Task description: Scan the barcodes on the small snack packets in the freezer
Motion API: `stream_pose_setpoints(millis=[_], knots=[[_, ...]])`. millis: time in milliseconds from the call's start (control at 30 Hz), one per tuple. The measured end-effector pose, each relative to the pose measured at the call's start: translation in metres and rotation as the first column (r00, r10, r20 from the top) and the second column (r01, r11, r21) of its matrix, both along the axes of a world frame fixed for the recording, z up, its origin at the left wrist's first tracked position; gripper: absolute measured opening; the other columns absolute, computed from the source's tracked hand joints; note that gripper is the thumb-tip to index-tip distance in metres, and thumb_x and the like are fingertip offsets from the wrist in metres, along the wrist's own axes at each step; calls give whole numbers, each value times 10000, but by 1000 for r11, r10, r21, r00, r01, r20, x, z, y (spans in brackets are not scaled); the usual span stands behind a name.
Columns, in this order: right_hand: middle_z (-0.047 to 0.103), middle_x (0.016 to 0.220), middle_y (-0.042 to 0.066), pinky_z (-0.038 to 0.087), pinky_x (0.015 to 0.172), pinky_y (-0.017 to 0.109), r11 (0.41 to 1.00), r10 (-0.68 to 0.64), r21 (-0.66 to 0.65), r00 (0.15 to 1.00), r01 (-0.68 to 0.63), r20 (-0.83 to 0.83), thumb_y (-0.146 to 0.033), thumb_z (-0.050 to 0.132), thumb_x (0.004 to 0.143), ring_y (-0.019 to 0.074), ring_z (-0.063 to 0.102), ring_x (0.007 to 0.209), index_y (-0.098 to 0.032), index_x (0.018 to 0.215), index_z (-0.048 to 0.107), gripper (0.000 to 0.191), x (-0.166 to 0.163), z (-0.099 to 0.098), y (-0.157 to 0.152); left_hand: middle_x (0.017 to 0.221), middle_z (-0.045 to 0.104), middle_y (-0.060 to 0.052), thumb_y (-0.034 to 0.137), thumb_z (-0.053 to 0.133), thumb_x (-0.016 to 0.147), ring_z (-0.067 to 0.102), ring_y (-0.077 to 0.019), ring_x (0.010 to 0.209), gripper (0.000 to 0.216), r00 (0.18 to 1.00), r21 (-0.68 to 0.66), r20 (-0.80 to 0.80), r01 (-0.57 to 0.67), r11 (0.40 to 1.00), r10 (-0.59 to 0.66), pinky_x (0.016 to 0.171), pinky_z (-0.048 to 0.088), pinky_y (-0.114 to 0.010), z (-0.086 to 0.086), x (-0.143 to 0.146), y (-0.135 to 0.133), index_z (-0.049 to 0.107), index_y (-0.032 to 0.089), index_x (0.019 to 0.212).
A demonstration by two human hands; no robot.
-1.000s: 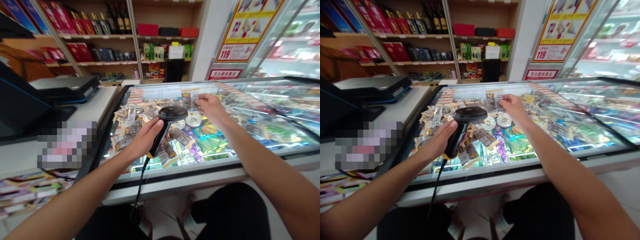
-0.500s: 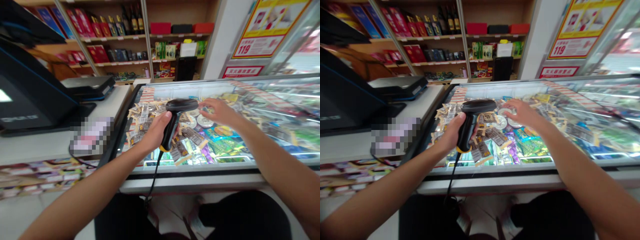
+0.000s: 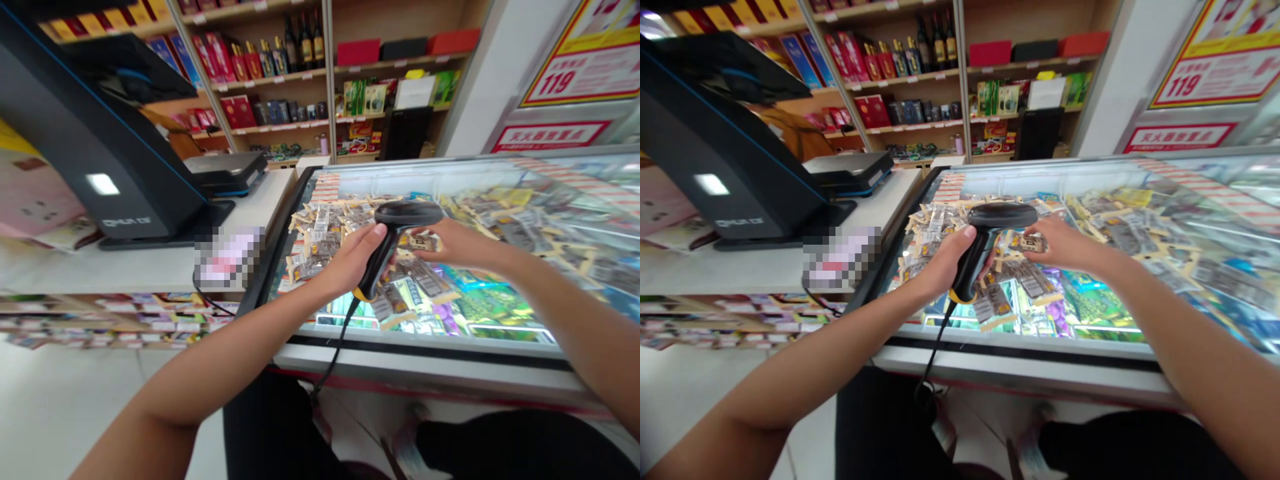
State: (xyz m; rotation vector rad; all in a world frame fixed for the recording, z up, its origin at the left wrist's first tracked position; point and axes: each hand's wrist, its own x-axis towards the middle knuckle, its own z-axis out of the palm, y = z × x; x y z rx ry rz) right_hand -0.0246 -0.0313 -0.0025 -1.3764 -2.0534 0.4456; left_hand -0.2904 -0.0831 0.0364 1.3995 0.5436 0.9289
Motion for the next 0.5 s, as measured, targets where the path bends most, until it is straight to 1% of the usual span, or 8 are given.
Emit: stream_pose_setpoints(millis=[100,167,233,300,333,400,467,500], knots=[[742,1034,87,524,953,527,999,-20,-29,992,24,126,-444,857,614,343,679,973,-271,972,731,418,15,7,-2,673,617,12,761,620,834,553,-92,487,589,1000,-13,18,13,1000,-13,482,461,-231,0,0,0,528,184,899],[732,1058,100,517,950,515,998,-56,-22,991,59,124,-412,844,610,346,666,984,-265,995,728,428,27,15,-3,684,623,7,766,626,829,563,-94,496,597,1000,-23,20,14,1000,-14,479,461,-226,-2,-1,2,530,181,894],[728,1087,113,495,967,515,991,-131,-14,989,133,62,-364,804,624,346,655,990,-260,1037,733,432,36,25,-5,694,627,0,771,622,829,568,-93,500,600,1000,-23,26,9,1000,-9,475,458,-222,-3,-1,3,529,180,882],[732,1073,112,486,968,509,982,-179,-72,978,172,-109,-337,752,633,330,656,964,-254,1052,737,428,39,35,-7,703,631,-5,773,610,836,566,-91,499,600,1000,-16,22,7,1000,-7,477,458,-222,-4,-1,4,530,180,873],[736,1052,107,491,961,501,981,-169,-136,955,140,-242,-340,731,631,322,662,949,-250,1037,737,416,37,39,-9,707,632,-7,775,603,840,565,-91,500,600,1000,-9,18,10,1000,-10,480,460,-222,-4,-1,4,532,179,871],[743,1035,102,510,955,481,964,-99,-259,841,-51,-532,-368,710,642,311,679,961,-239,998,733,380,26,45,-15,710,634,-8,776,597,845,566,-91,504,601,1000,8,11,27,1000,-27,488,463,-222,-4,-2,4,533,178,872],[753,1075,104,520,983,468,919,-32,-287,674,-270,-738,-375,699,684,308,692,1027,-234,1005,726,351,9,48,-22,725,650,-19,762,595,858,575,-94,521,590,998,34,0,61,998,-61,501,467,-221,-1,-3,3,540,175,881],[758,1097,103,516,1012,469,900,-14,-277,612,-337,-791,-365,696,707,309,691,1073,-236,1015,722,335,1,49,-25,740,663,-30,750,591,870,581,-97,535,580,997,46,-12,83,995,-82,510,471,-222,0,-4,2,548,172,890]])
